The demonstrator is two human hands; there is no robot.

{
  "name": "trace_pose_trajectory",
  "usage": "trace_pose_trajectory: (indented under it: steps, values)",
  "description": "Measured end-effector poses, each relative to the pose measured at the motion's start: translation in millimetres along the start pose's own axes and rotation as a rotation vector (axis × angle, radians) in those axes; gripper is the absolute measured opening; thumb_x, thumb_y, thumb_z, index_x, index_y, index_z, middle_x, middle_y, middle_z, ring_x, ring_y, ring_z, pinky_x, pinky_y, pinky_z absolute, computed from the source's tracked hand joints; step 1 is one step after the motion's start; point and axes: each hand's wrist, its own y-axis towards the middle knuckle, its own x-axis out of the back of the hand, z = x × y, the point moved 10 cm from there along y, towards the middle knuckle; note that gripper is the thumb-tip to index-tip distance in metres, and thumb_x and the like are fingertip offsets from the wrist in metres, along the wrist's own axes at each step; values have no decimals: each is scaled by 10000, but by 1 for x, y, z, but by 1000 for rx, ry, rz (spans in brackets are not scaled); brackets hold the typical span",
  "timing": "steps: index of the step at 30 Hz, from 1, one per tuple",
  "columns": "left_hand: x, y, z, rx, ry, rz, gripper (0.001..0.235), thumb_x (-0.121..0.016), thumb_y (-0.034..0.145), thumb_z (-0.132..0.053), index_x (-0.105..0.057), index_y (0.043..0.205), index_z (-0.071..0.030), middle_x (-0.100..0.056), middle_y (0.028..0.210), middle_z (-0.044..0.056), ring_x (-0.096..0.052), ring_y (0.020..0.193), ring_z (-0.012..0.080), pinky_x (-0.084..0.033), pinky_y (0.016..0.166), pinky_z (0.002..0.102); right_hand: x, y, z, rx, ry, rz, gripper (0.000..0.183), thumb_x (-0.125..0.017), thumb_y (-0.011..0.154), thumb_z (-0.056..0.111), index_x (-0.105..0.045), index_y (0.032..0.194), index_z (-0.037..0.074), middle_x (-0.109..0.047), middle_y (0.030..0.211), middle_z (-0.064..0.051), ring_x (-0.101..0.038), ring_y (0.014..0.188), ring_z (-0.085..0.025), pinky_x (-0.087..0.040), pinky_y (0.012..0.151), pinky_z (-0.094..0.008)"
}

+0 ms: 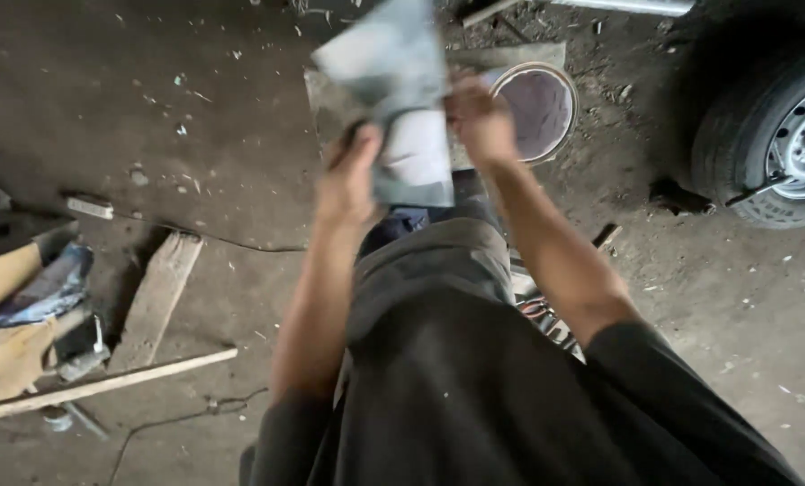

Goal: The person applies body filler to a damaged area on the side of a black car using a metal spreader. They repeatedly scoop the filler from a container and smooth it over the car's surface, occasionally mixing the substance on a separate metal plate.

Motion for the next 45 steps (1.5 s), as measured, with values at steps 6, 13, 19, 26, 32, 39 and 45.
trace_pose_trajectory:
  steps: [6, 13, 19, 26, 32, 39, 45]
  values:
    - [51, -37, -29, -86, -301, 23, 404, -671, 1007, -197, -624, 1347, 17, -686, 1260, 91, -644, 1171, 215, -509, 1049, 379, -80, 149, -197, 439, -990, -4, 693, -782, 851, 448, -543, 1353, 34, -603, 1311, -245, -576, 1199, -413, -459, 1009, -481]
    - [115, -64, 50, 85, -274, -233, 357, -612, 1036, -182, -642, 1312, 43, -699, 1220, 83, -656, 1109, 207, -520, 985, 348, -87, 131, -167, 298, -1282, -37, 639, -741, 812, 301, -514, 1386, 133, -529, 1383, -172, -476, 1296, -377, -414, 1019, -543]
    - [130, -70, 66, 114, -440, -297, 302, -598, 1028, -172, -628, 1269, 7, -709, 1182, 97, -684, 1056, 235, -558, 935, 389, -69, 133, -101, 313, -1016, -238, 605, -777, 735, 257, -517, 1259, 102, -520, 1321, -205, -515, 1208, -407, -476, 953, -497]
    - [129, -75, 63, 88, -483, -269, 291, -611, 1057, -178, -626, 1270, 20, -699, 1176, 119, -687, 1038, 254, -560, 904, 413, -69, 181, -130, 178, -1157, -170, 442, -725, 881, 228, -533, 1271, 151, -565, 1322, -158, -524, 1227, -412, -483, 958, -506]
    - [127, -76, 55, 103, -488, -277, 299, -620, 1040, -185, -632, 1268, 8, -707, 1176, 113, -692, 1045, 248, -568, 906, 408, -71, 158, -101, 187, -1164, -170, 395, -708, 896, 216, -541, 1247, 143, -611, 1266, -149, -570, 1185, -398, -513, 902, -524]
    - [133, -59, 57, 63, -418, -250, 213, -663, 1037, -170, -612, 1201, -44, -706, 1114, 68, -688, 993, 214, -567, 832, 394, -60, 60, -64, 358, -1047, -120, 512, -712, 893, 270, -534, 1360, 159, -686, 1165, -213, -677, 979, -454, -550, 786, -571]
    - [112, -42, 39, 40, -91, -123, 325, -630, 1101, -301, -656, 1220, 0, -698, 1110, 72, -658, 982, 194, -539, 820, 379, 60, -10, -63, 120, -280, -238, 541, -706, 835, 179, -533, 1347, 141, -700, 1095, -150, -695, 990, -332, -592, 850, -482]
